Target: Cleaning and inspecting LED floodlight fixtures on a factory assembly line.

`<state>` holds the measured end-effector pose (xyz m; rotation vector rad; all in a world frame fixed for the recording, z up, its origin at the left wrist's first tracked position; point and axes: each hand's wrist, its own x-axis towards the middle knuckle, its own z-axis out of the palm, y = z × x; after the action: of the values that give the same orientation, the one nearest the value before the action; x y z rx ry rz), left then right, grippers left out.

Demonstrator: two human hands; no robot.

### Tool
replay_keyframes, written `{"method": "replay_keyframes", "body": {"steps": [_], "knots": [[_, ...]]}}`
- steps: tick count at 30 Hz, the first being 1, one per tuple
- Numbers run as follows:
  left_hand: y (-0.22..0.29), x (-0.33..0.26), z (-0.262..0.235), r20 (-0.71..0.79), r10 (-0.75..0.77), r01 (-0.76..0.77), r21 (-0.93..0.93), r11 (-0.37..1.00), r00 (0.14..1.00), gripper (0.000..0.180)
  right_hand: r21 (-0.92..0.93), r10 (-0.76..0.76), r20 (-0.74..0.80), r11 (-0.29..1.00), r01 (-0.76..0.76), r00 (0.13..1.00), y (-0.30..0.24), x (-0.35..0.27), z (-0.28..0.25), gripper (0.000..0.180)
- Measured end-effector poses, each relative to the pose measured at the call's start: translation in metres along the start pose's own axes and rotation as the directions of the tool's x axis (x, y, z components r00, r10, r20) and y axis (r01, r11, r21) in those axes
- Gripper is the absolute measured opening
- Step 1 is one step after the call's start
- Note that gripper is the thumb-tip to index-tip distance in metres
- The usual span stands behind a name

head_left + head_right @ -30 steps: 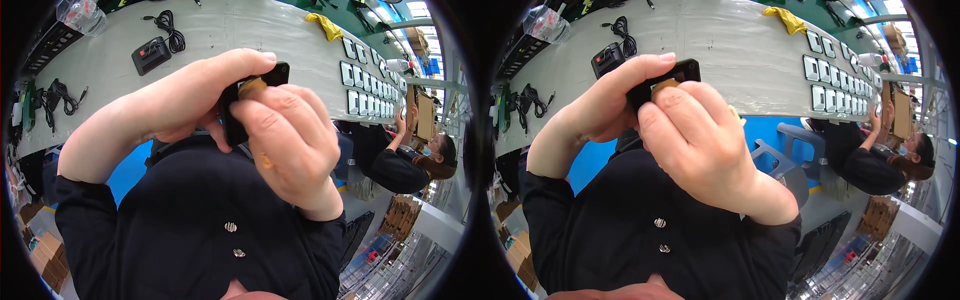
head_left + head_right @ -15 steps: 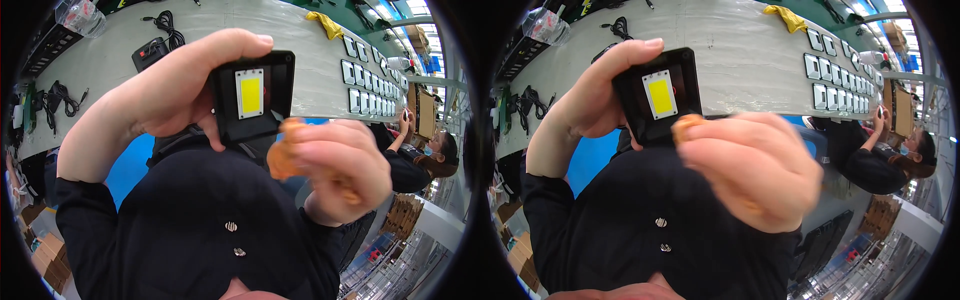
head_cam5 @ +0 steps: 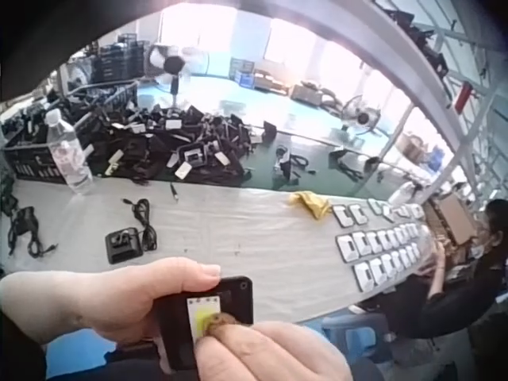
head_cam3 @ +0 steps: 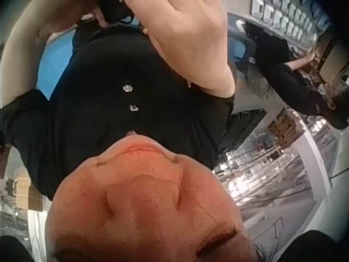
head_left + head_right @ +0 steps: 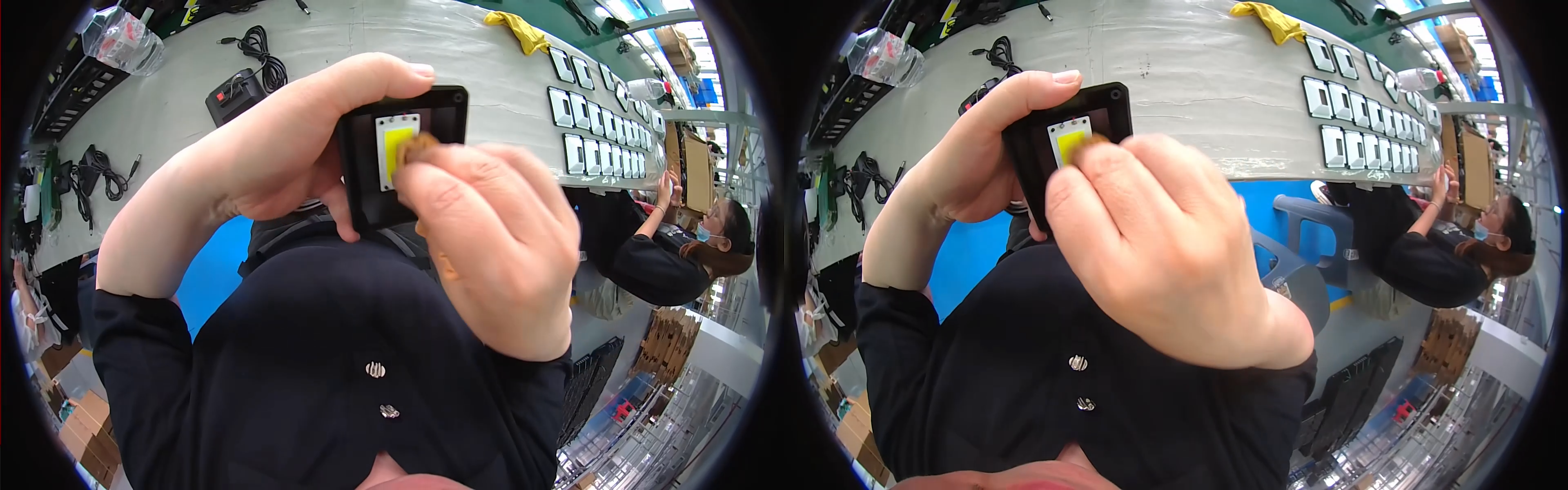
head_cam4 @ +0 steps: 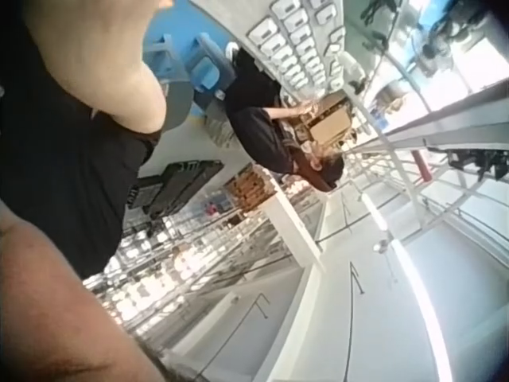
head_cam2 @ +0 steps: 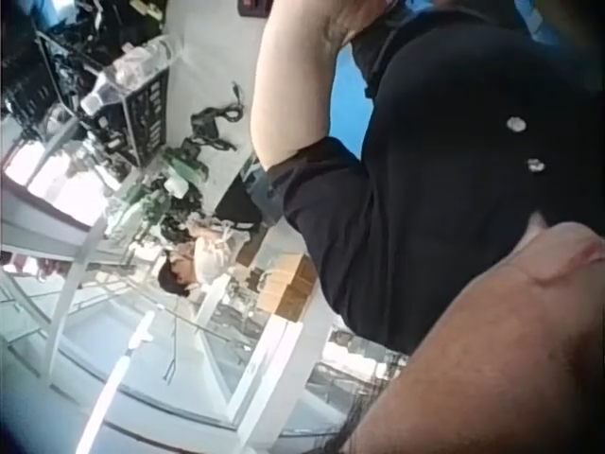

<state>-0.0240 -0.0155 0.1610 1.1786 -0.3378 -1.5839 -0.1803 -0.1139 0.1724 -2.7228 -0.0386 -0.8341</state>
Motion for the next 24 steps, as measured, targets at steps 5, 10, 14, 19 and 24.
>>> {"method": "replay_keyframes", "body": {"steps": [5, 10, 14, 19, 24], "knots": [[-0.013, 0.0, -0.001, 0.031, 0.05, -0.053, 0.113, 0.992, 0.998, 0.05, 0.235, 0.029, 0.302, 0.966, -0.104, 0.953, 0.004, -0.006, -0.035, 0.023], [-0.003, 0.001, -0.002, -0.002, 0.072, -0.072, 0.009, 0.997, 0.997, 0.054, 0.343, 0.071, 0.212, 0.928, -0.142, 0.975, 0.019, -0.021, -0.074, 0.024], [-0.003, 0.001, 0.002, -0.036, 0.063, -0.063, 0.015, 0.998, 0.997, 0.055, 0.25, 0.096, -0.032, 0.964, -0.085, 0.995, 0.009, -0.016, -0.048, 0.02], [-0.002, -0.001, 0.007, 0.055, -0.013, 0.013, -0.005, 1.0, 0.998, 0.053, 0.006, -0.005, 0.002, 1.0, 0.005, 1.0, -0.009, -0.002, -0.008, 0.023], [-0.003, -0.004, 0.0, 0.14, 0.129, -0.126, -0.028, 0.992, 0.982, 0.063, 0.521, 0.188, 0.082, 0.829, -0.203, 0.979, 0.016, -0.024, -0.047, 0.013]]}}
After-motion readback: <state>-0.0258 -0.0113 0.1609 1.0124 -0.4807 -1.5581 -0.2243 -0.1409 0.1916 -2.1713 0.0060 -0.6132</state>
